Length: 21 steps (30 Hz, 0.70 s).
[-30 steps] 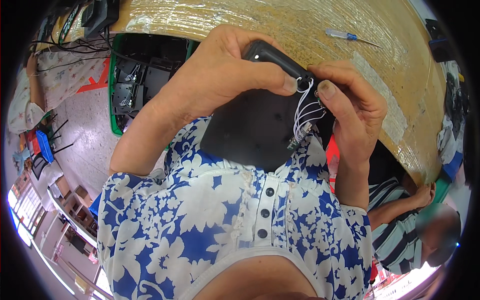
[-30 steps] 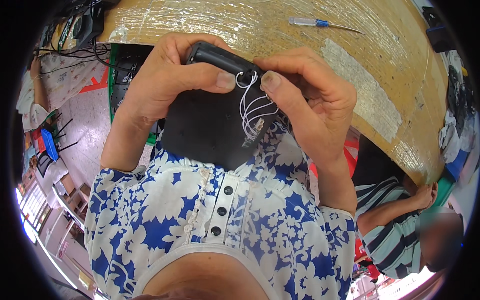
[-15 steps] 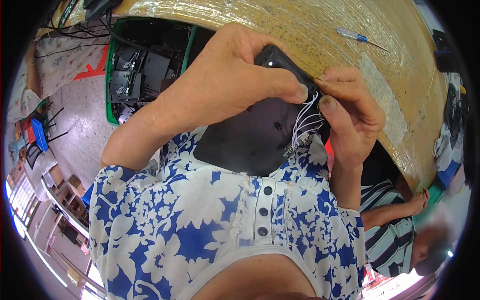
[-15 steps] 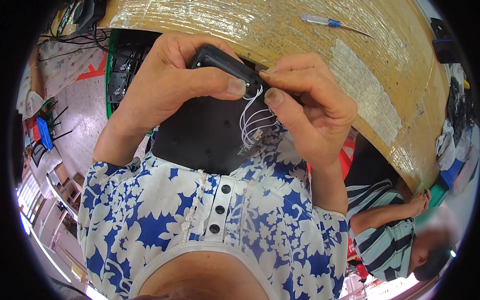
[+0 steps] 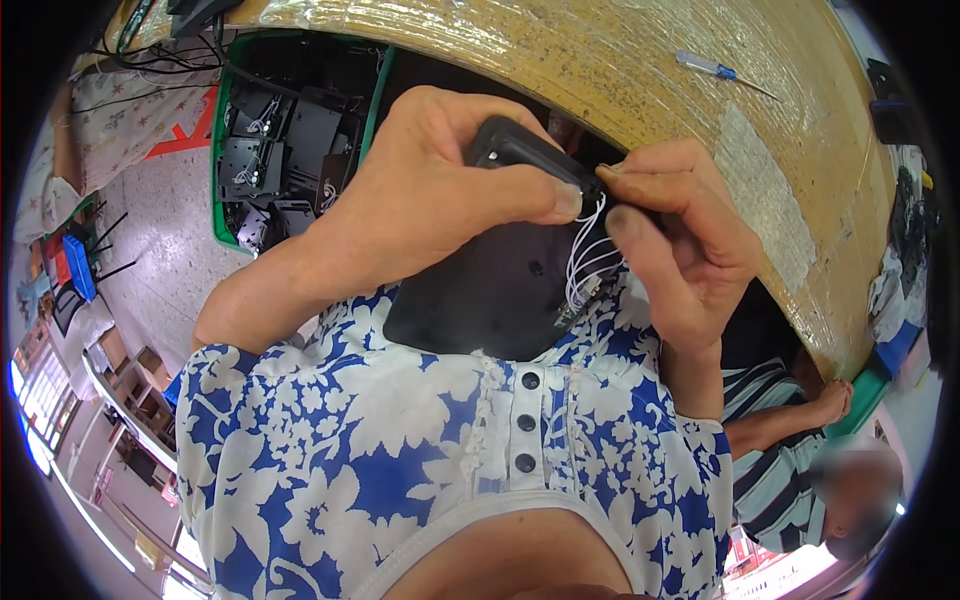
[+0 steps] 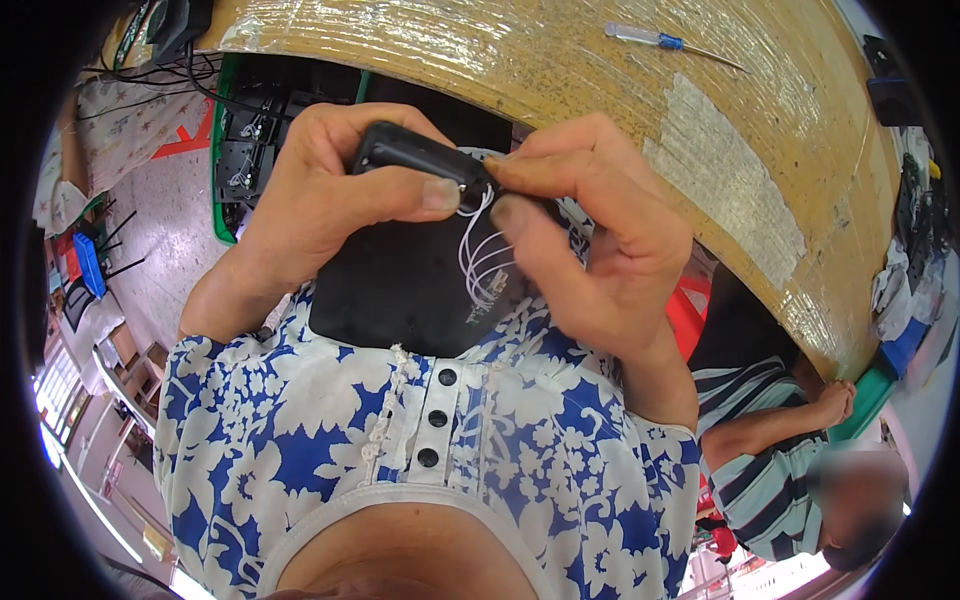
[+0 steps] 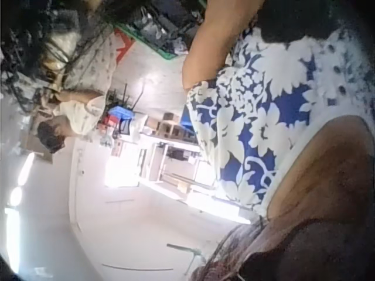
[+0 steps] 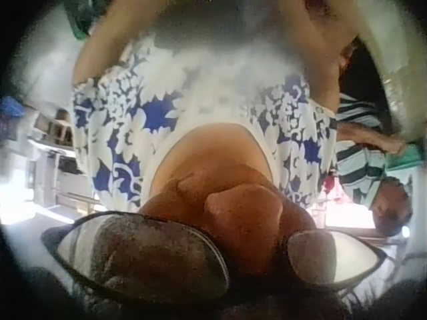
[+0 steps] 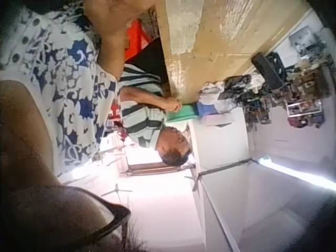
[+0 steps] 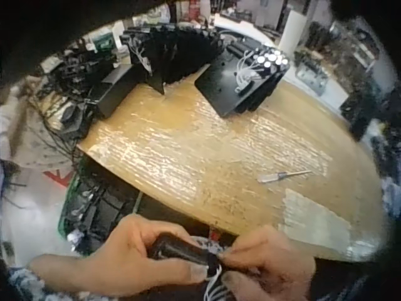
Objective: Assembling small electronic components and wiring into plastic device housings.
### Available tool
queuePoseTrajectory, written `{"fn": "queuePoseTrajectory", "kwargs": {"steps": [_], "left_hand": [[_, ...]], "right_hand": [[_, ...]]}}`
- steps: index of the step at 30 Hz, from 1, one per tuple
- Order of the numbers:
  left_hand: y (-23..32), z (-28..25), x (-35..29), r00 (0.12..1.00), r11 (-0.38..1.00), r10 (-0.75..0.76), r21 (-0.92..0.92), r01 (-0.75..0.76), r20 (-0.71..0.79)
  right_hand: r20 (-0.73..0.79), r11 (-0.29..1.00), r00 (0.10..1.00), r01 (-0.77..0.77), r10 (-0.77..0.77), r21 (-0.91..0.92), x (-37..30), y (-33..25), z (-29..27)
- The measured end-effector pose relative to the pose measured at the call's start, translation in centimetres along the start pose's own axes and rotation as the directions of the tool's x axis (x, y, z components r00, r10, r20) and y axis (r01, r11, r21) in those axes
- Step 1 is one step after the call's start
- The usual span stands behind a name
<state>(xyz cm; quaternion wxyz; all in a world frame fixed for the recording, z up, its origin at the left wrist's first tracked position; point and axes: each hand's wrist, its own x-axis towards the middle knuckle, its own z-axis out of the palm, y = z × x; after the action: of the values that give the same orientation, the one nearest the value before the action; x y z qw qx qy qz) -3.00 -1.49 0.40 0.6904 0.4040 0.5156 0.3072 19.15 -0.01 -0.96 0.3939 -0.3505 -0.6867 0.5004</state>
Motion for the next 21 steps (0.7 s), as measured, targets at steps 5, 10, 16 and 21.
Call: {"fn": "queuePoseTrajectory", "kwargs": {"steps": [5,10,16,21], "left_hand": [[2.1,-0.5,-0.7,0.999,0.999,-0.039,-0.005,0.039,0.028],[3.0,-0.1,-0.5,0.980,0.978,0.198,0.069,-0.197,-0.010],[3.0,0.4,-0.9,0.953,0.946,0.301,0.118,-0.303,0.039],[1.8,0.7,-0.9,0.932,0.929,0.363,0.075,-0.363,0.025]], "right_hand": [[-0.096,0.982,0.995,0.003,0.015,0.188,0.1,-0.9,0.9],[-0.200,0.982,0.978,0.095,-0.062,0.161,1.0,-1.2,0.5],[-0.149,0.934,0.928,0.318,-0.341,-0.161,0.9,-1.1,-0.3],[-0.148,0.905,0.911,0.340,-0.384,-0.255,0.6,-1.0,-0.1]]}}
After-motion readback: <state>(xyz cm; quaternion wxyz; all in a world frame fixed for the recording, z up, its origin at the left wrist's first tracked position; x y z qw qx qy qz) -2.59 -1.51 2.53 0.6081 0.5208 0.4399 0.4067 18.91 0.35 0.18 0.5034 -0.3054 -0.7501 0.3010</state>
